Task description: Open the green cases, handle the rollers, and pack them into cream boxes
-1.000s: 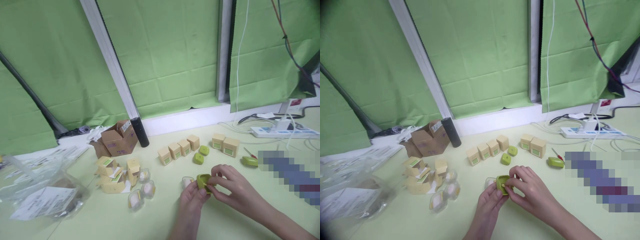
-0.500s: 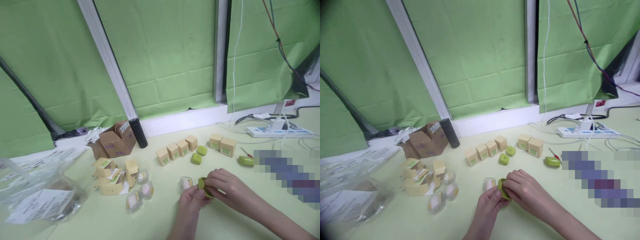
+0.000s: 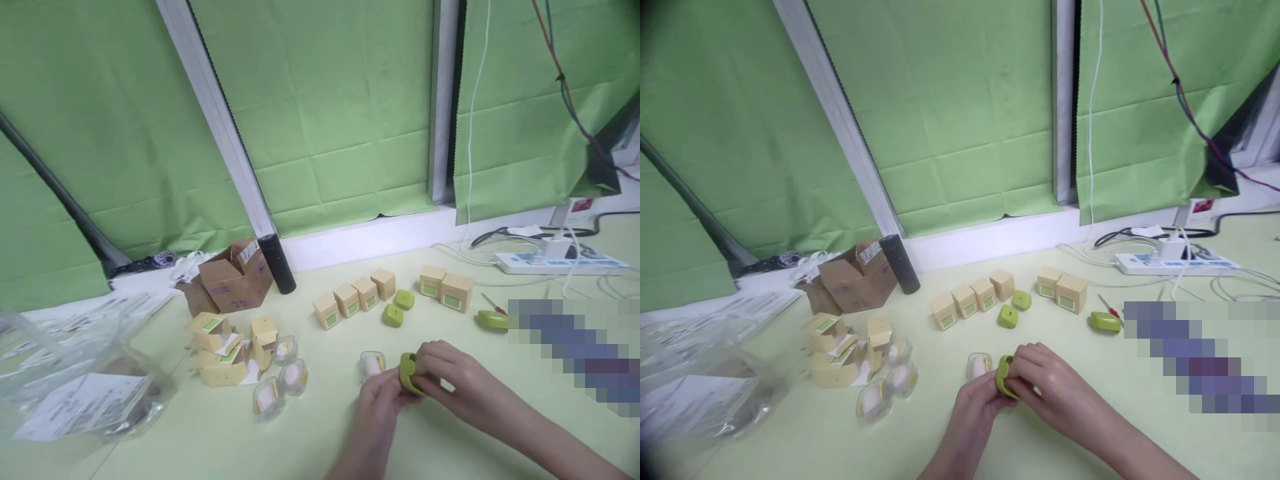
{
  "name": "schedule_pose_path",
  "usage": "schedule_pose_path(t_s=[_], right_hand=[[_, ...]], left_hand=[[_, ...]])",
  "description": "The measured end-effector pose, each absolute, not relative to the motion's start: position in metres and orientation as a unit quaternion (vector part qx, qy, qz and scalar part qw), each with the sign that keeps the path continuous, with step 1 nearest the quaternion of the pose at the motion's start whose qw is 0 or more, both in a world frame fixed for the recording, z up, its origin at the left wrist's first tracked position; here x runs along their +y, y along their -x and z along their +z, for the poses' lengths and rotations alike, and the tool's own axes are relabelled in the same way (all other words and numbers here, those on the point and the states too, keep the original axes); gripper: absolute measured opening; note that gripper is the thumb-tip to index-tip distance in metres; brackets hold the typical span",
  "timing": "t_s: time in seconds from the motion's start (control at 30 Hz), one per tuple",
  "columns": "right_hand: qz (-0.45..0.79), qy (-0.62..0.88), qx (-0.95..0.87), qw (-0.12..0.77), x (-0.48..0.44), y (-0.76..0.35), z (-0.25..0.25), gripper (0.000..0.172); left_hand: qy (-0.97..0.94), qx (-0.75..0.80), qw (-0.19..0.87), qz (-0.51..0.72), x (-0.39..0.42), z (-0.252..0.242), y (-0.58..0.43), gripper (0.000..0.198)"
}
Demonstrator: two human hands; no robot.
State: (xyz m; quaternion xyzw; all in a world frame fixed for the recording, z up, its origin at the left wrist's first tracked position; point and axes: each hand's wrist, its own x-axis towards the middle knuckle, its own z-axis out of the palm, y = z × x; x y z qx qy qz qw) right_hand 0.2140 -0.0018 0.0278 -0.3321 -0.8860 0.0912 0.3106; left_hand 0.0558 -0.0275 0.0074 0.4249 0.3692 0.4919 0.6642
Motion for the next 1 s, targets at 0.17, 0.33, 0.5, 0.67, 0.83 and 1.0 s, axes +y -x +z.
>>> schedule_pose_path(t_s=[0.17, 0.33, 0.5, 0.67, 0.83, 1.0], right_hand=[[0.25, 0.357, -0.833, 0.341, -0.004, -0.218, 0.04, 0.018], [0.283, 0.378, -0.792, 0.387, -0.007, -0.22, 0.042, 0.026], [0.29, 0.37, -0.803, 0.367, -0.015, -0.213, 0.037, 0.051], [0.248, 0.34, -0.805, 0.418, -0.02, -0.209, 0.035, 0.046], [0.217, 0.306, -0.839, 0.394, -0.013, -0.21, 0.048, 0.048], [0.294, 0.268, -0.81, 0.43, 0.025, -0.174, 0.063, 0.037]], left_hand=[[-0.44, 0.382, 0.639, 0.502, -0.028, 0.009, -0.052, 0.028], [-0.457, 0.367, 0.598, 0.547, -0.026, 0.009, -0.051, 0.033], [-0.496, 0.366, 0.552, 0.562, -0.023, 0.006, -0.048, 0.037], [-0.499, 0.36, 0.548, 0.567, -0.023, 0.0, -0.045, 0.033], [-0.394, 0.247, 0.697, 0.545, -0.029, 0.015, -0.041, 0.033], [-0.326, 0.177, 0.702, 0.608, -0.032, 0.042, -0.017, 0.037]])
